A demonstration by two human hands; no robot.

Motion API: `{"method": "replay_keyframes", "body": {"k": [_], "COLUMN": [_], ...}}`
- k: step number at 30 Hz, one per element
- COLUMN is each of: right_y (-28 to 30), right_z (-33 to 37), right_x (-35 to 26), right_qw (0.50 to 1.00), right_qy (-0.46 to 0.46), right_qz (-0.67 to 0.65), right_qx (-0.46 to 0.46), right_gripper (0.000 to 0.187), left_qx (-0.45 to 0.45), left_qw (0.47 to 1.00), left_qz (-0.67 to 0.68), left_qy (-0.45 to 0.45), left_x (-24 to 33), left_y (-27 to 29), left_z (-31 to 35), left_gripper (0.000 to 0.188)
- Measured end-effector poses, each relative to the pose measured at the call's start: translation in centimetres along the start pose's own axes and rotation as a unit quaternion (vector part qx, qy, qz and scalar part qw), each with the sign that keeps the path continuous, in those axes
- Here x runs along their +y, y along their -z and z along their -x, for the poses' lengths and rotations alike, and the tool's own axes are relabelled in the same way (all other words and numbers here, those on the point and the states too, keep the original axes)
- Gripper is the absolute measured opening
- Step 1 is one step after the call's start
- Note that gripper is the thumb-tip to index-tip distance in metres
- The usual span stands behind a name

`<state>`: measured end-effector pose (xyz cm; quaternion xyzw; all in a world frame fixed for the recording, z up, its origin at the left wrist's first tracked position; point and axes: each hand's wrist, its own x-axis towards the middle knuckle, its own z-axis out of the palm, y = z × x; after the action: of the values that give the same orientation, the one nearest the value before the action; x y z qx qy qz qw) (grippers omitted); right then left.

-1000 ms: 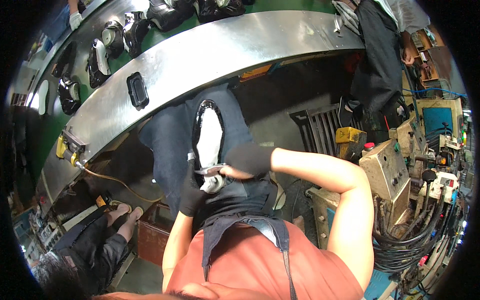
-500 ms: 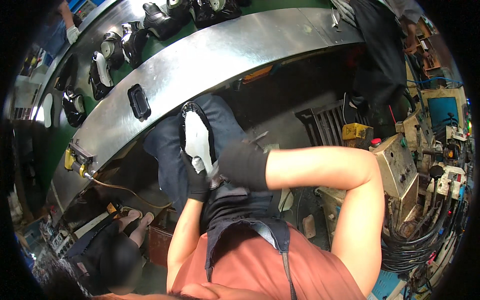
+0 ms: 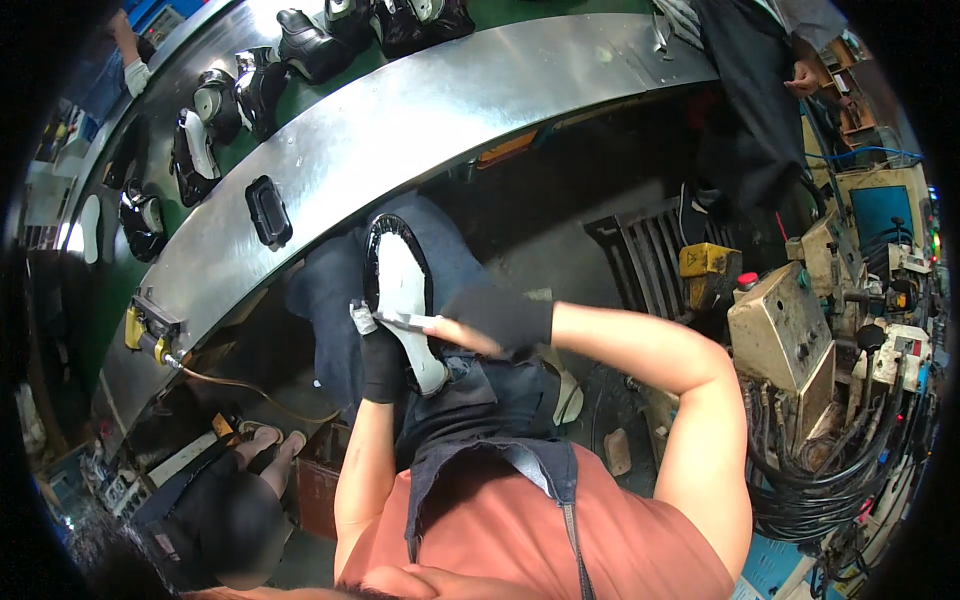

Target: The person uses a pair of shears to trim the white sole material of black shoes. They pick up shoes from a conveyor belt, hold them against their lap, and carefully cut the edges of the soles. After trimming, the shoes are placed back onto the moving belt.

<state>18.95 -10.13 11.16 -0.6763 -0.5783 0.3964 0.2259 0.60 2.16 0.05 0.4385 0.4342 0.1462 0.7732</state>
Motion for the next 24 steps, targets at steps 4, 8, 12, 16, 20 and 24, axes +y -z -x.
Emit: {"method": "replay_keyframes", "body": {"k": [4,8,12,16,20,24], "right_y": [1.1,5.3,4.7,3.6,3.1,-4.6], "right_z": [1.5,1.1,0.1,-1.0,2.6,4.7], "right_x": [0.9,-3.9,-7.5,-1.3,-0.3,3.0], "right_qw": [0.955,0.979,0.974,0.99,0.996,0.913], "right_qy": [0.11,0.034,0.202,0.078,-0.039,-0.188], "right_qz": [0.249,0.189,0.096,0.1,0.08,-0.355], "right_qx": [0.118,-0.07,-0.043,-0.067,-0.025,0.075], "right_gripper": [0.034,0.038,0.042,0.047,0.048,0.053], "left_qx": [0.035,0.061,-0.009,-0.109,-0.132,-0.05], "left_qw": [0.966,0.926,0.952,0.924,0.975,0.996], "left_qz": [-0.161,-0.262,-0.241,-0.288,-0.106,0.047], "left_qy": [-0.201,-0.266,-0.185,-0.226,-0.142,-0.054], "left_x": [1.0,0.4,7.8,4.3,3.2,2.8], "left_y": [-2.4,-0.8,-3.7,-0.5,1.0,4.2], "left_z": [0.8,0.6,4.0,2.3,2.5,3.2], "left_gripper": [0.051,0.048,0.06,0.075,0.087,0.064]}}
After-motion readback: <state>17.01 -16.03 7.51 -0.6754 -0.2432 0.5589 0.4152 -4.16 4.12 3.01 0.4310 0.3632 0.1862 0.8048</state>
